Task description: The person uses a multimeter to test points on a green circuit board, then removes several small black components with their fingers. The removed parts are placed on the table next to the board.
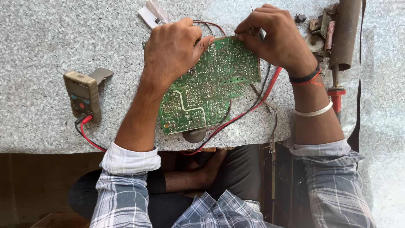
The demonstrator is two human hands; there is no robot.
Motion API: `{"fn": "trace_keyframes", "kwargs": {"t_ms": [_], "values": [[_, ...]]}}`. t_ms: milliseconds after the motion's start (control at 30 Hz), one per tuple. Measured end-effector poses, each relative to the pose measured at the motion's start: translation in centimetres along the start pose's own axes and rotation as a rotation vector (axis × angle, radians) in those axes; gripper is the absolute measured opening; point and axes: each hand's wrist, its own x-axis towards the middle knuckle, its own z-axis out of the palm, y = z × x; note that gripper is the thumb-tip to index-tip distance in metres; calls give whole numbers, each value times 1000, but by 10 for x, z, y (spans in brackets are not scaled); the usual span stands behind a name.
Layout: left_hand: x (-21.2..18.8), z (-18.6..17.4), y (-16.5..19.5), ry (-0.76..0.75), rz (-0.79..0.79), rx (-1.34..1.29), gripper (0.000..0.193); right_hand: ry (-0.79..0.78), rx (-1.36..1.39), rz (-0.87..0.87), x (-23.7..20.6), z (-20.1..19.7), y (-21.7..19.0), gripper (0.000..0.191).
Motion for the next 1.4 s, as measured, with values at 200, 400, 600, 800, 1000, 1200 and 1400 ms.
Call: {"fn": "trace_keyframes", "kwargs": {"t_ms": [200,400,600,800,1000,1200,1400], "values": [[-1,3,0,24,19,36,52,0,-19,-23,-2,1,2,6],[1,2,0,13,8,15,51,3,-38,-7,0,2,-2,6],[-1,4,-7,107,56,-4,51,132,264,32,-5,1,9,6],[-3,13,-11,81,43,-16,55,317,419,423,-14,8,21,20],[-3,16,-13,55,31,-11,54,204,542,315,-15,22,27,18],[-3,19,-13,11,0,-24,53,105,442,132,-10,20,22,14],[-6,19,-17,85,53,-3,50,35,255,92,0,14,5,4]]}}
